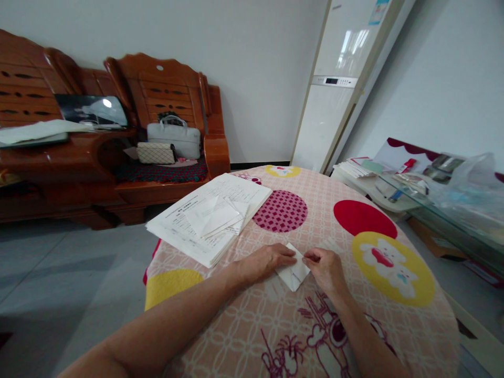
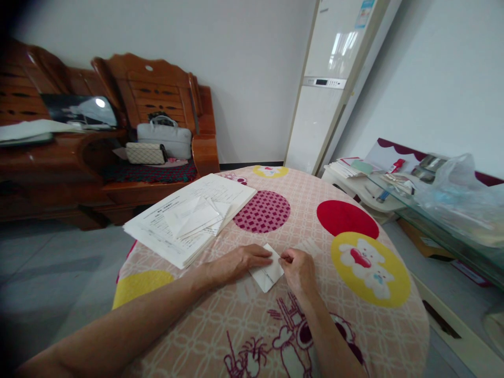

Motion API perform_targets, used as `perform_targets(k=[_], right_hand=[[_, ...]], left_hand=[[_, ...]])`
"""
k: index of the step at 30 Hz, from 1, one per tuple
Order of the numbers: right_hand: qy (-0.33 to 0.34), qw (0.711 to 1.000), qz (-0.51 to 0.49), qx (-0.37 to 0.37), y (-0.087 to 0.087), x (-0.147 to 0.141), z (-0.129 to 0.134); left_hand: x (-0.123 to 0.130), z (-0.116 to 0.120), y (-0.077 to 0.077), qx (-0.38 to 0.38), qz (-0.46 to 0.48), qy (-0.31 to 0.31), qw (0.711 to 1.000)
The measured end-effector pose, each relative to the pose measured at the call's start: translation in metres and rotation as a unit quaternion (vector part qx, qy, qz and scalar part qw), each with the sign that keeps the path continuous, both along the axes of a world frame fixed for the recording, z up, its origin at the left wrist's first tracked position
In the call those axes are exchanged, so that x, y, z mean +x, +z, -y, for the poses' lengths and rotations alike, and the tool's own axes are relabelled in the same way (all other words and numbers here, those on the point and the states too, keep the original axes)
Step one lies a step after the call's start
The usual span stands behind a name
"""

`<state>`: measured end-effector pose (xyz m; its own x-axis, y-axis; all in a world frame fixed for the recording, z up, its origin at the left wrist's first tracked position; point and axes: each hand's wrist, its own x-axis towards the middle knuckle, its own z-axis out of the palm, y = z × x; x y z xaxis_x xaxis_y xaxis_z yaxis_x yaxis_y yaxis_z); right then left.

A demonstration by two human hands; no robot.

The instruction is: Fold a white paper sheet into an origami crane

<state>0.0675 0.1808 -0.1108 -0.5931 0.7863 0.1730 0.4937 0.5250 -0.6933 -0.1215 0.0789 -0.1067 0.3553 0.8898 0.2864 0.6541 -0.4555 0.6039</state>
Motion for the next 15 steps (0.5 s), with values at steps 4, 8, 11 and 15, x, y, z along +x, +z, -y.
perform_targets(k=[4,8,11,15], right_hand=[[0.012,1.0,0.021,0.017,0.0,0.002,-0.002],[0.023,0.999,0.044,0.006,0.001,0.005,-0.005],[0.022,0.999,0.043,-0.002,0.002,0.008,-0.006],[0.025,0.999,0.039,-0.011,0.0,0.011,-0.008]], left_hand=[[-0.008,0.001,-0.001,-0.025,-0.008,-0.025,0.999],[-0.018,0.003,-0.003,-0.039,-0.039,-0.069,0.996],[-0.021,0.004,-0.004,-0.042,-0.047,-0.083,0.995],[-0.023,0.006,0.0,-0.055,-0.059,-0.081,0.993]])
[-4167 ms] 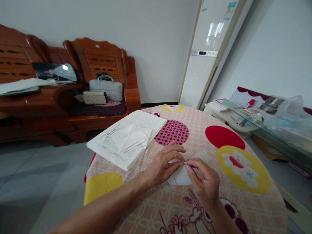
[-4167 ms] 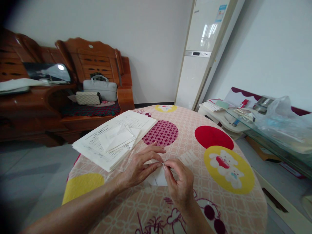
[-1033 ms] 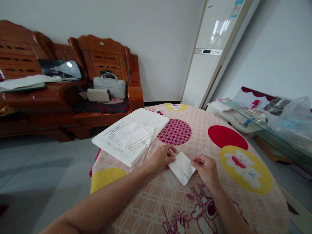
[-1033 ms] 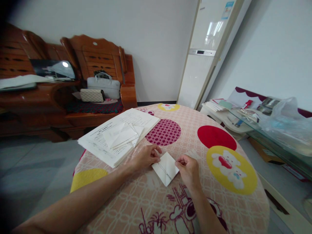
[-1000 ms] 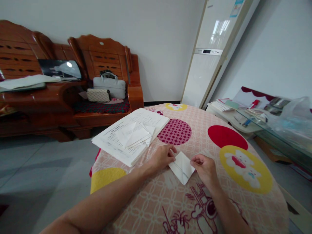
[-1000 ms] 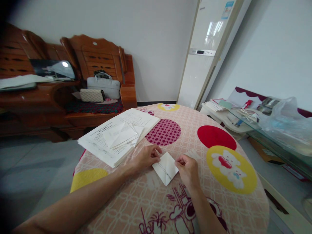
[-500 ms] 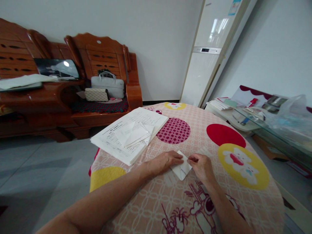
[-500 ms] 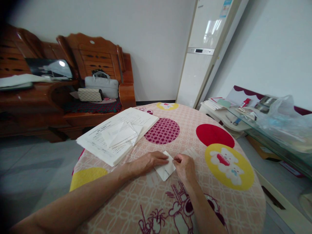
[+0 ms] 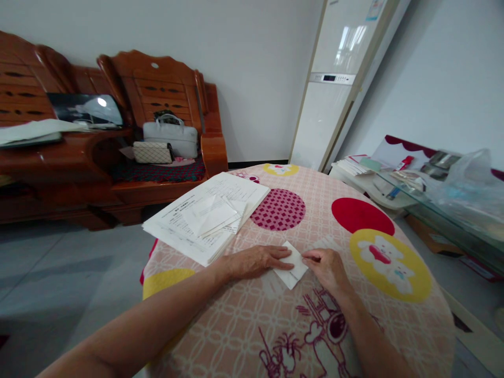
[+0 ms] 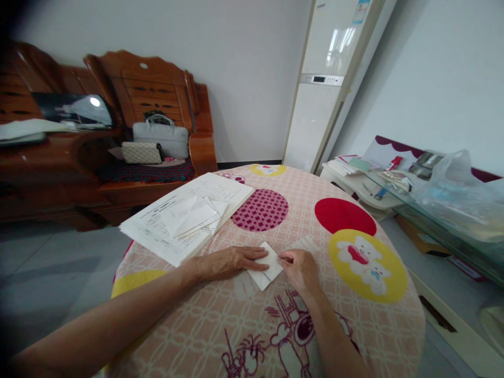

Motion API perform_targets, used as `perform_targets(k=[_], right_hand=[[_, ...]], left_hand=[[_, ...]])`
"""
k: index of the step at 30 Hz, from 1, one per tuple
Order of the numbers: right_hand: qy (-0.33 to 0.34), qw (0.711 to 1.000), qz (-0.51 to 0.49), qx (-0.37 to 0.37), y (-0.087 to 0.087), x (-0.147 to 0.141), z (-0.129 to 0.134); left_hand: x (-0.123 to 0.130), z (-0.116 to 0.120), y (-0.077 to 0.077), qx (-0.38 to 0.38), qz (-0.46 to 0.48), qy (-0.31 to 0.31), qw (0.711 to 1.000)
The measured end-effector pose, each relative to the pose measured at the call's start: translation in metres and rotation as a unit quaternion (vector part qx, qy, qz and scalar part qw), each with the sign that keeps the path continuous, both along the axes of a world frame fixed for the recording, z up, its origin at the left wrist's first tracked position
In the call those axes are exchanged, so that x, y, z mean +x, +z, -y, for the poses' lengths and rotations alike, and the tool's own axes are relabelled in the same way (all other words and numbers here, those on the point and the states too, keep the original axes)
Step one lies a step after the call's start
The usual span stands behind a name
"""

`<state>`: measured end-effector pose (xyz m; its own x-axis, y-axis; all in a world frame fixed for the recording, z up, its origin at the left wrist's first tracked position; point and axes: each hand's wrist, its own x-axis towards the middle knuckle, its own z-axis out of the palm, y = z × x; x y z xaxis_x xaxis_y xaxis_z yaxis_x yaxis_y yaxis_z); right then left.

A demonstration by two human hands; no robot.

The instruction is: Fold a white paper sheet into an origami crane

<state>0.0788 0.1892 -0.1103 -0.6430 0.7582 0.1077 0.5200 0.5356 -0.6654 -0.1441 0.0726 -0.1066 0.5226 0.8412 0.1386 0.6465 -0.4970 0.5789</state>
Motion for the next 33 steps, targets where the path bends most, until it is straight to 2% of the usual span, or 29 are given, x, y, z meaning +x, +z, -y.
perform_targets(k=[3,10,14,17,20,23,27,33], right_hand=[[0.006,1.0,0.004,0.001,-0.001,0.002,0.0],[0.05,0.984,0.039,0.166,-0.001,0.0,0.005],[0.06,0.974,0.04,0.213,0.002,-0.002,0.011],[0.096,0.972,-0.034,0.212,0.004,-0.006,0.02],[0.141,0.972,-0.071,0.174,0.003,-0.009,0.029],[0.167,0.972,-0.056,0.153,-0.001,-0.011,0.034],[0.191,0.967,-0.024,0.165,-0.008,-0.015,0.029],[0.196,0.967,-0.008,0.163,-0.011,-0.024,0.022]], left_hand=[[-0.001,0.001,0.003,0.002,-0.004,-0.014,1.0],[0.008,0.007,-0.002,0.059,-0.072,-0.023,0.995],[0.015,0.013,0.0,0.079,-0.083,-0.022,0.993],[0.017,0.017,0.003,0.094,-0.08,-0.014,0.992],[0.019,0.02,0.005,0.101,-0.082,-0.018,0.991],[0.02,0.024,0.005,0.104,-0.098,-0.023,0.989],[0.024,0.032,0.004,0.102,-0.116,-0.003,0.988],[0.031,0.041,0.002,0.091,-0.116,0.018,0.989]])
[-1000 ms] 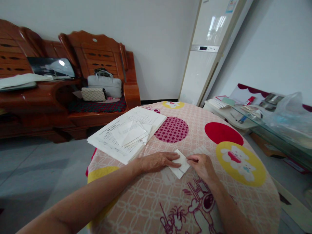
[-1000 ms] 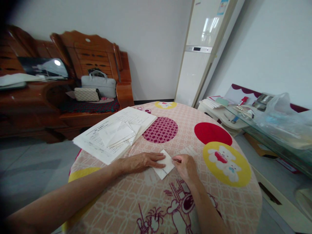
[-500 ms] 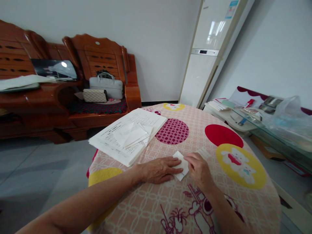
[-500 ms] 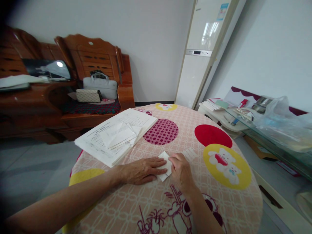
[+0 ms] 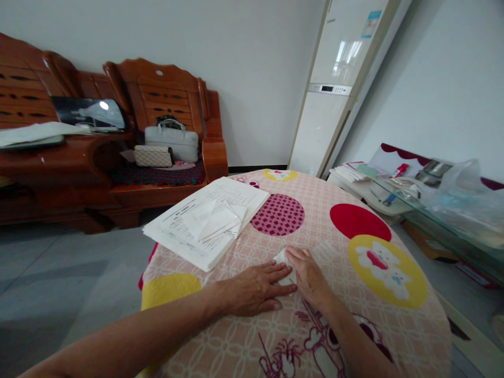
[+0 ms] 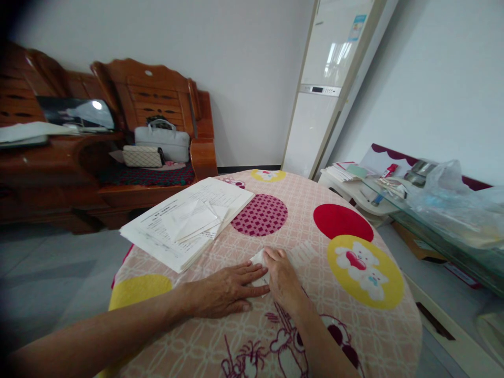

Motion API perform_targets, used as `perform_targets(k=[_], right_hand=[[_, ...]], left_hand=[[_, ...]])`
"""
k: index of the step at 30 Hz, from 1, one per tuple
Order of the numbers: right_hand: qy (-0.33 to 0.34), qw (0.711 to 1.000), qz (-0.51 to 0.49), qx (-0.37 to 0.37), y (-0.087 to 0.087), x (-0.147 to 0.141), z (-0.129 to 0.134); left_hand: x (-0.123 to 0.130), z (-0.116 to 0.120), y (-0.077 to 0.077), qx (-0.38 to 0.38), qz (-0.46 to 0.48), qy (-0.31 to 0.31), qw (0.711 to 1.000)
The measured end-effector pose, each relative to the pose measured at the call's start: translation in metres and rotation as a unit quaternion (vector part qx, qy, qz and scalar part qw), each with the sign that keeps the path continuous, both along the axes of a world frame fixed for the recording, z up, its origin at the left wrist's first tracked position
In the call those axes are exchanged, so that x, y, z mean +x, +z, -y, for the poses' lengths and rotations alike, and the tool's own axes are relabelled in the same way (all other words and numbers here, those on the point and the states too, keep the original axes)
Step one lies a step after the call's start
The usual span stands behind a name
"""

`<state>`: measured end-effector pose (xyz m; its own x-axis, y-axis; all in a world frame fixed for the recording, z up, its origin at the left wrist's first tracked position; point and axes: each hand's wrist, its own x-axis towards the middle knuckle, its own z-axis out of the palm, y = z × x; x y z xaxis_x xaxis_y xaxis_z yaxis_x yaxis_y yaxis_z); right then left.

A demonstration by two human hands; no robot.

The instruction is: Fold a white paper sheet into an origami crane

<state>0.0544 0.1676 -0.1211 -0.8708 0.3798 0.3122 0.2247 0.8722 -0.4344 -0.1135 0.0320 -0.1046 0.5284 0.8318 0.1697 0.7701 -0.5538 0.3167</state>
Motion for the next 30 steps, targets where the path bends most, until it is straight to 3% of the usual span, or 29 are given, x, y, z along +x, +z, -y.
perform_targets(k=[5,14,20,23,26,30], right_hand=[[-0.003,1.0,-0.012,-0.004,0.001,0.003,-0.002],[0.015,1.0,-0.008,0.004,0.0,0.04,-0.007],[-0.03,0.996,-0.055,0.068,0.005,0.056,-0.012],[-0.059,0.998,0.001,0.004,0.013,0.053,-0.015],[-0.096,0.993,-0.055,-0.049,0.015,0.042,-0.016],[-0.093,0.991,-0.072,-0.068,0.008,0.026,-0.015]], left_hand=[[-0.002,0.0,0.003,-0.018,0.02,-0.017,0.999],[-0.006,-0.001,0.002,-0.051,0.03,-0.022,0.998],[-0.007,-0.003,0.0,-0.052,0.037,-0.038,0.997],[-0.008,-0.002,0.0,-0.063,0.032,-0.037,0.997],[-0.008,-0.001,0.0,-0.063,0.038,-0.039,0.996],[-0.007,-0.001,0.001,-0.06,0.038,-0.05,0.996]])
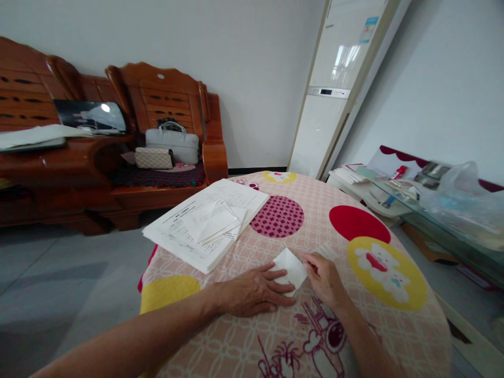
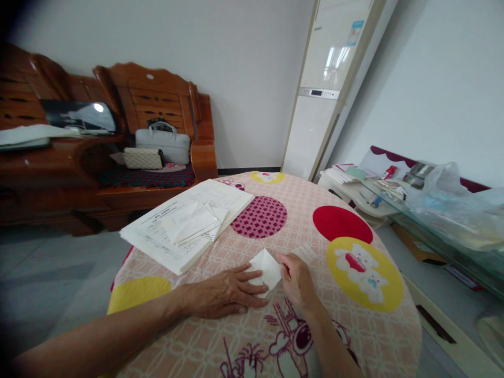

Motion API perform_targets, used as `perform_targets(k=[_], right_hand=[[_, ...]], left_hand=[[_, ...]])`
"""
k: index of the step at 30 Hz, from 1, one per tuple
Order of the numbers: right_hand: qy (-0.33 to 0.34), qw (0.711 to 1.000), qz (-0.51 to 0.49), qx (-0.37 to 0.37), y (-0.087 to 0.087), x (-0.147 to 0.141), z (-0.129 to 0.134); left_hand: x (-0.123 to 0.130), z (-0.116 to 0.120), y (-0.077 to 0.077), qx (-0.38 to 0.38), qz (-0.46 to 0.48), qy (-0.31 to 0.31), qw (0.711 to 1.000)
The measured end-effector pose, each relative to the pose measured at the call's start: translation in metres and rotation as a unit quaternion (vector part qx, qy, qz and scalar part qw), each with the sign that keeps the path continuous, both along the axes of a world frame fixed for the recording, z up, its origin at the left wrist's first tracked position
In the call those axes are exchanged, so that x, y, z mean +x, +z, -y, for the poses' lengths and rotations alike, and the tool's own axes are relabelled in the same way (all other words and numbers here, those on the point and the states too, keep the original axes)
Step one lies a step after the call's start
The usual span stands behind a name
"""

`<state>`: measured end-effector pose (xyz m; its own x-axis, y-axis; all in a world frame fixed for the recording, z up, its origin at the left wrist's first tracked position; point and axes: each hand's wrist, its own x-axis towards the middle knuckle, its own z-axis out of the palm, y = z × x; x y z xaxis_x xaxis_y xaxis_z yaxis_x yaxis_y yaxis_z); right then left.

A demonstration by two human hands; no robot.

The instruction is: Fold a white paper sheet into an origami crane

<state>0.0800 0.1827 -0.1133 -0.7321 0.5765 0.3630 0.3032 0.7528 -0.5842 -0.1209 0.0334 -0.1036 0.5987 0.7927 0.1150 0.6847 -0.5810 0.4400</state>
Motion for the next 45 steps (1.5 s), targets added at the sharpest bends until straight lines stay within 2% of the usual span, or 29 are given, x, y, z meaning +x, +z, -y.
perform_targets(k=[4,8,15,20,24,26,29,32,34,38,41,45], right_hand=[[-0.036,0.999,0.019,-0.023,-0.003,-0.011,0.0],[-0.061,0.996,0.052,-0.039,0.003,-0.019,-0.003],[-0.058,0.977,0.033,-0.201,0.011,-0.029,-0.014],[-0.058,0.949,-0.004,-0.31,0.009,-0.029,-0.014],[-0.072,0.928,-0.036,-0.365,0.007,-0.029,-0.01],[-0.077,0.921,-0.057,-0.378,0.006,-0.03,-0.009],[-0.076,0.913,-0.081,-0.393,0.005,-0.031,-0.008],[-0.073,0.908,-0.091,-0.403,0.007,-0.031,-0.008],[-0.065,0.905,-0.092,-0.41,0.009,-0.031,-0.008],[-0.01,0.899,-0.083,-0.431,0.013,-0.03,-0.005],[0.031,0.9,-0.069,-0.43,0.013,-0.03,-0.002],[0.048,0.9,-0.059,-0.429,0.011,-0.03,0.0]], left_hand=[[0.001,0.0,0.0,0.006,-0.001,-0.006,1.0],[0.0,0.001,0.002,0.001,0.008,-0.008,1.0],[-0.001,0.001,0.005,-0.021,0.062,-0.016,0.998],[-0.001,0.001,0.007,-0.032,0.096,-0.02,0.995],[0.0,0.001,0.008,-0.049,0.124,-0.014,0.991],[0.0,0.0,0.006,-0.061,0.165,0.016,0.984],[-0.002,-0.008,0.0,-0.053,0.277,0.129,0.951],[-0.005,-0.023,-0.008,-0.067,0.408,0.262,0.872],[-0.007,-0.034,-0.01,-0.121,0.468,0.309,0.819],[-0.008,-0.049,-0.002,-0.201,0.516,0.318,0.77],[-0.007,-0.052,0.006,-0.225,0.516,0.305,0.769],[-0.005,-0.05,0.008,-0.227,0.527,0.305,0.76]])
